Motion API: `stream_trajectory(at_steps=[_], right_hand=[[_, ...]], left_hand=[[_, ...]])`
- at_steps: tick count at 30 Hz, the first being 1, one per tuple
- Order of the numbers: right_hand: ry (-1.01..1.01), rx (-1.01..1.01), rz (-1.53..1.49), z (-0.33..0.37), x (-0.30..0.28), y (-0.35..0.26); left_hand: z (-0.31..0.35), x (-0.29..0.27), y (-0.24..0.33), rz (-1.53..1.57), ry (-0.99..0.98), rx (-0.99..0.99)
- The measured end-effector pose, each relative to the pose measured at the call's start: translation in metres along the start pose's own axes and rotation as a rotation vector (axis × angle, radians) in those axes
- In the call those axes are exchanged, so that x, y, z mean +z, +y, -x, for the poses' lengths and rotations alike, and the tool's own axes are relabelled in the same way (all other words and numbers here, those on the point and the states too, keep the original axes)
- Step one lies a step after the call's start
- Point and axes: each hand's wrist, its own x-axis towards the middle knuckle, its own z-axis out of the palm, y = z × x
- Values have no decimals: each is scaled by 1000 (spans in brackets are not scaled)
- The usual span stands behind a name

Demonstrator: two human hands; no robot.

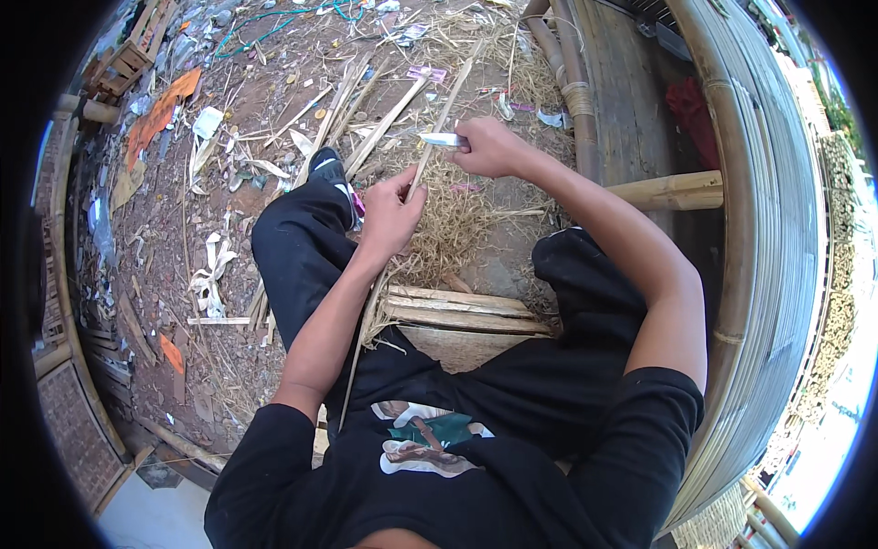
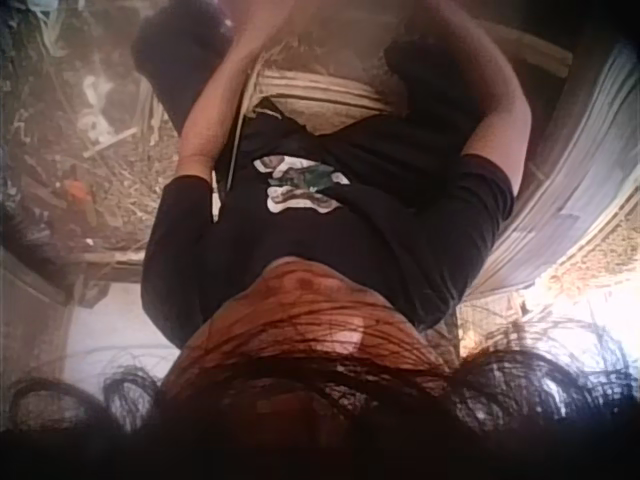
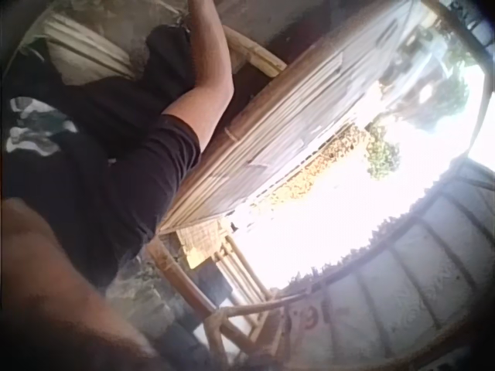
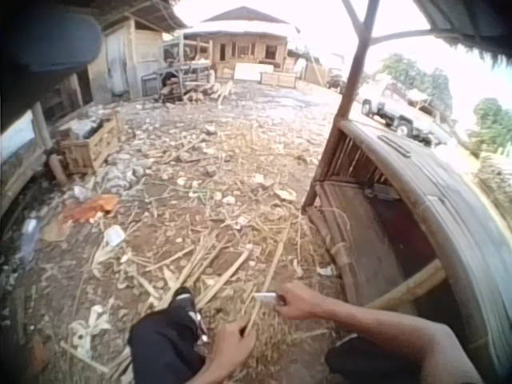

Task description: The person shaves a bamboo strip using a knife by hand while sitting. They move the knife along the length of the strip to remove thin layers, letting the shavings fall to the ground.

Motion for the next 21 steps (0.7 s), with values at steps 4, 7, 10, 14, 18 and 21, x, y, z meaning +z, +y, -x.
stream_trajectory(at_steps=[4,7,10,14,18,21], right_hand=[[68,97,244,-6,19,-6],[97,177,312,-11,25,-6],[107,254,286,-14,29,-10],[149,339,212,-16,32,-13],[175,370,183,-23,40,-9],[175,465,88,-28,42,-6]], left_hand=[[-2,2,0,-73,1,29],[-2,6,0,-29,27,12],[-3,4,5,-6,-4,-55],[-5,4,8,-106,15,-21],[-7,10,6,-216,59,5],[-9,12,7,-250,52,18]])
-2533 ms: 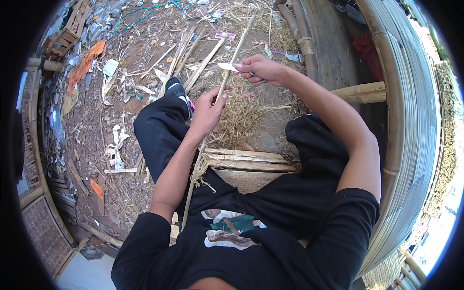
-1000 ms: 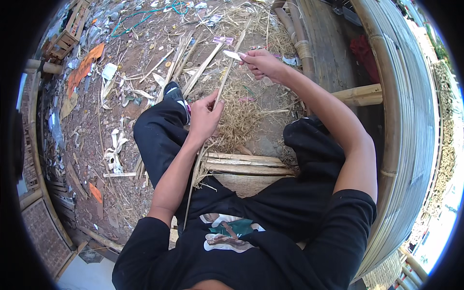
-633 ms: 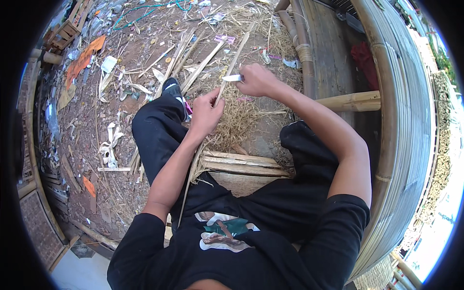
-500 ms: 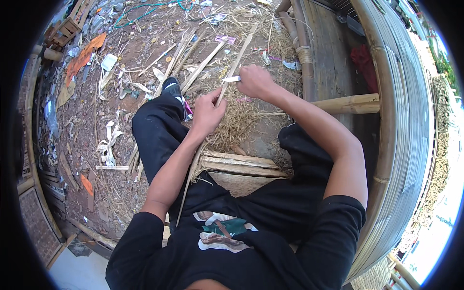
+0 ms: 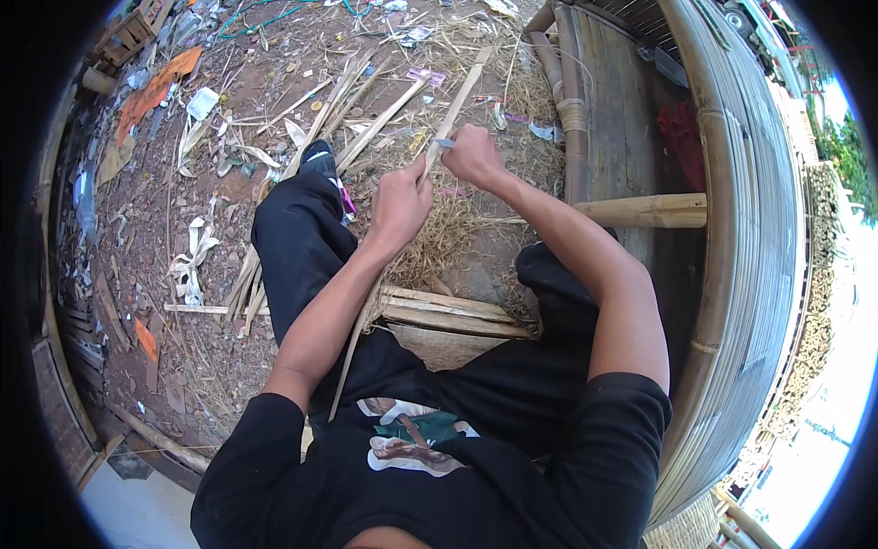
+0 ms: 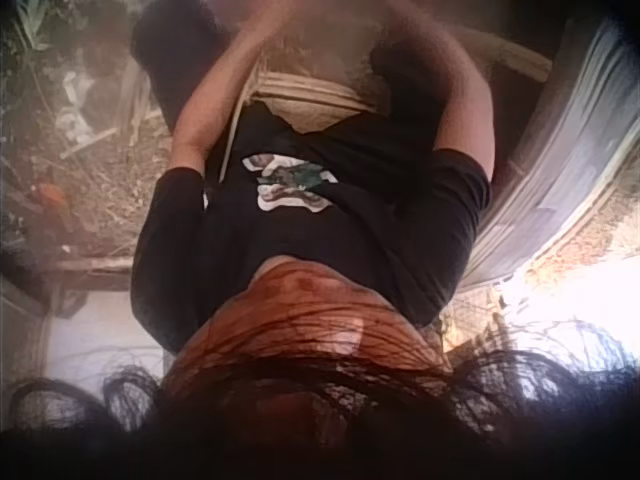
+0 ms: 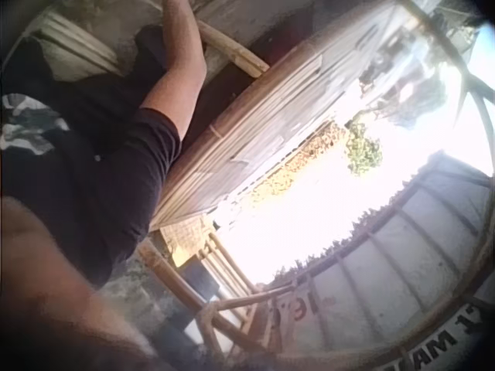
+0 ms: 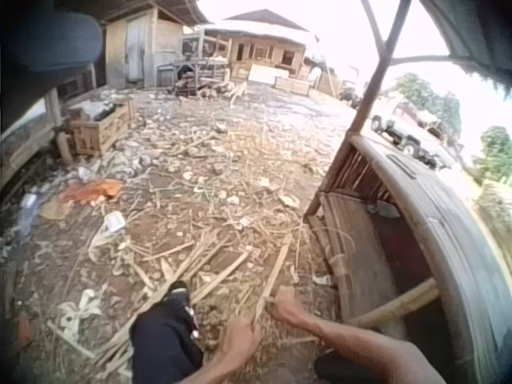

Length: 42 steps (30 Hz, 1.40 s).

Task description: The person shaves a bamboo strip using a knife by hand while sitting. They move the knife along the length of the strip to remove thin layers, letting the shavings fall to the ground.

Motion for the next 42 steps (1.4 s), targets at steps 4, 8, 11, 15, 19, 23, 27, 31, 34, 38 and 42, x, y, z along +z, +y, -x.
stream_trajectory(at_steps=[4,8,11,15,19,23,27,31,34,38,42], right_hand=[[56,-7,-73,-6,6,-3],[131,-58,-138,-6,7,-11],[158,2,-150,-15,13,-12],[220,-41,-111,-24,21,-8],[334,47,-134,-47,27,-1],[584,374,-206,-66,46,58],[552,261,-653,-25,79,36],[530,60,-546,-3,61,-1],[512,-53,-472,1,47,-23],[461,-50,-336,7,47,-27],[516,-37,-192,9,49,-26]], left_hand=[[-3,0,-2,-11,20,-9],[-5,-3,-1,18,15,-28],[-9,-6,-2,15,22,-34],[-11,-9,-3,23,21,-50],[-3,-4,-7,107,22,-70],[0,8,2,154,9,-49],[-2,-10,-7,130,9,-45],[-2,-9,-4,58,6,-27],[-4,-10,-9,20,23,-10],[-2,-15,-5,-75,16,12],[0,-12,-4,-143,-4,-10]])
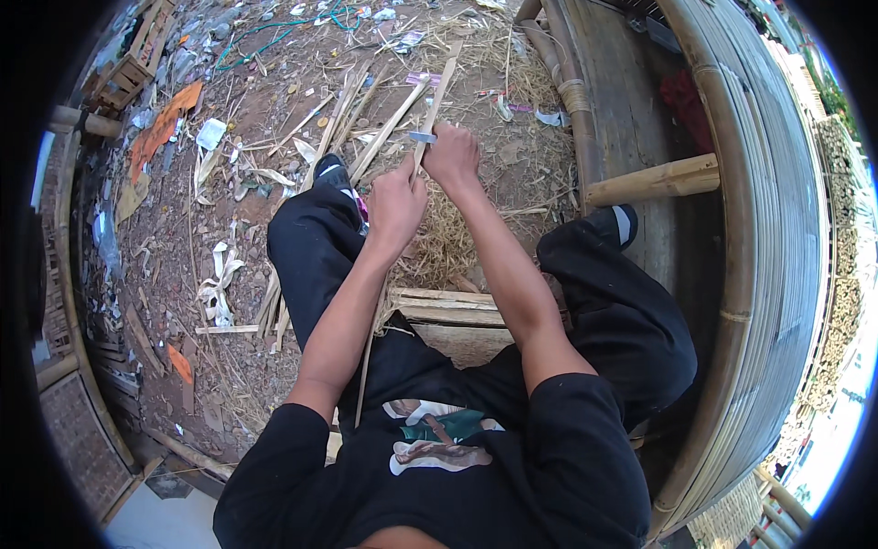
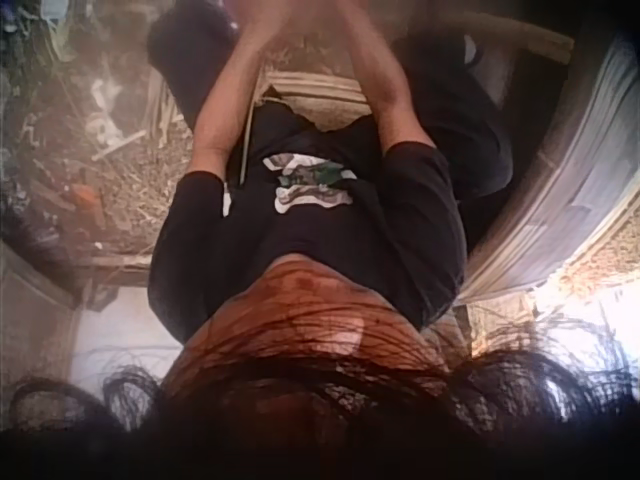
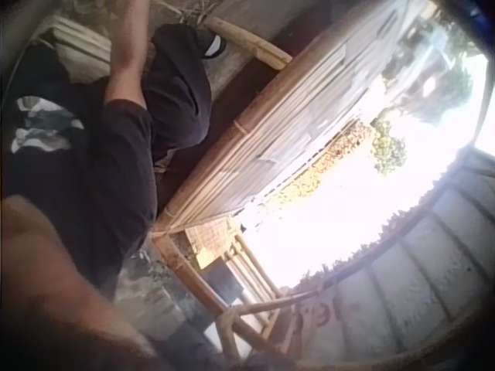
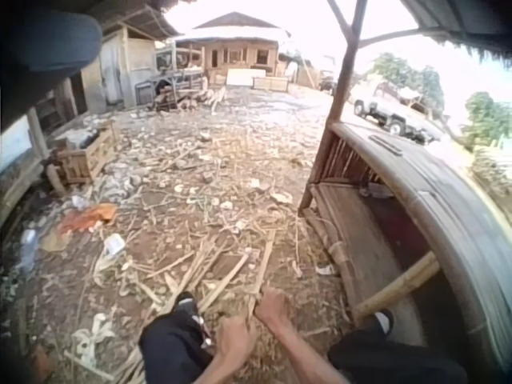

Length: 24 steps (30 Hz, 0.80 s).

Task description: The person shaves a bamboo strip using a knife by hand while sitting. They move the knife along the length of the strip to remove thin layers, letting the shavings fall to the ground.

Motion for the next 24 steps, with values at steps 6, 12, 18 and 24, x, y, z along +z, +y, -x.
stream_trajectory(at_steps=[6,12,18,24], right_hand=[[-11,46,-37,-5,15,19],[-76,147,-210,-2,7,4],[-6,147,-227,-5,14,11],[149,313,-243,-13,8,44]], left_hand=[[1,10,0,-46,8,60],[2,10,-4,-29,15,68],[2,11,-3,-4,23,79],[11,8,2,77,-5,58]])
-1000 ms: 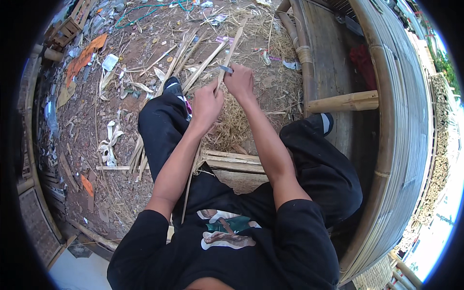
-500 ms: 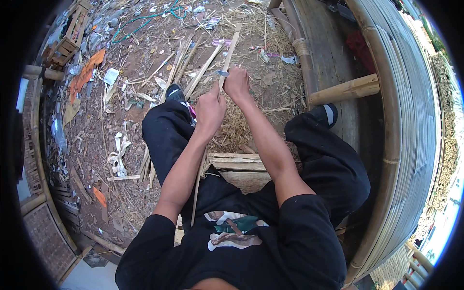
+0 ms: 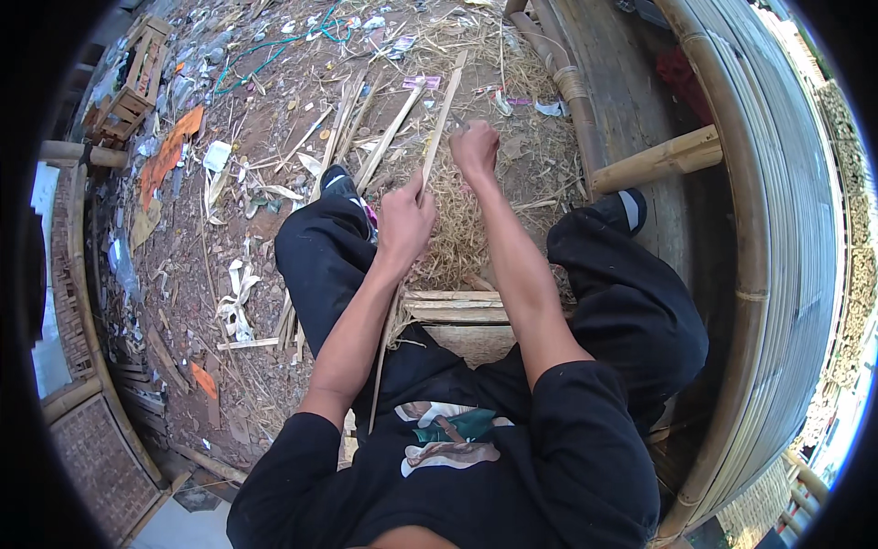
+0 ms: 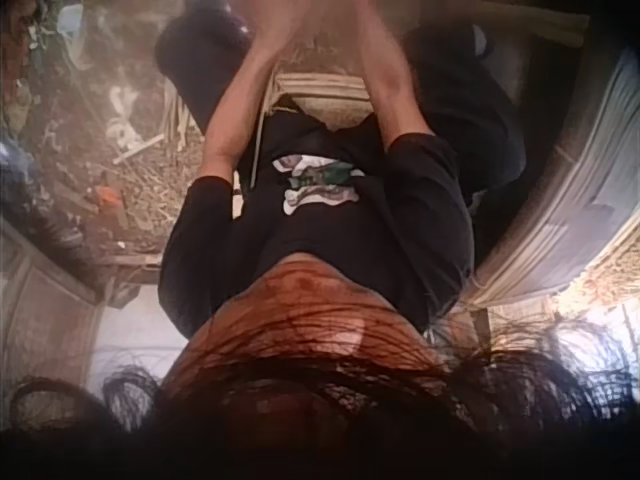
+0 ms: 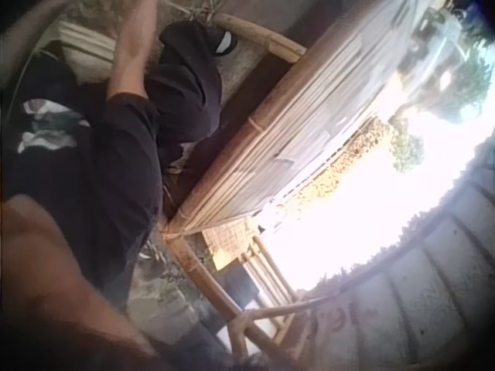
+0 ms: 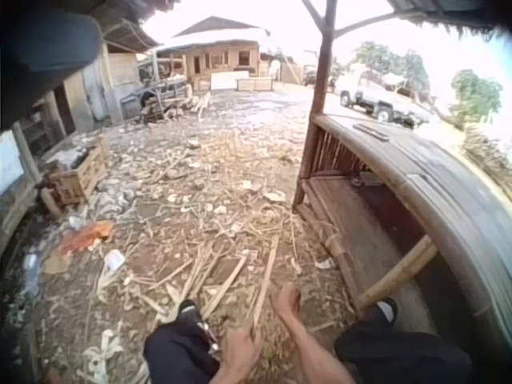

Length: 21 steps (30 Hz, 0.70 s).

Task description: The person shaves a bamboo strip using a knife by hand while sitting. They move the knife along the length of the strip to remove thin layers, letting the shavings fall to the ground.

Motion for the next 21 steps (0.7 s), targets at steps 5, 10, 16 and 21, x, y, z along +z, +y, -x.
stream_trajectory(at_steps=[5,10,16,21], right_hand=[[-87,-166,-34,12,10,-2],[-202,-336,-88,19,11,-28],[-254,-388,-30,21,18,-30],[-284,-377,-14,21,18,-29]], left_hand=[[-11,-8,-6,-40,41,-30],[-12,-11,1,-98,1,9],[-11,-12,-3,-126,14,-6],[-10,-12,-4,-130,15,8]])
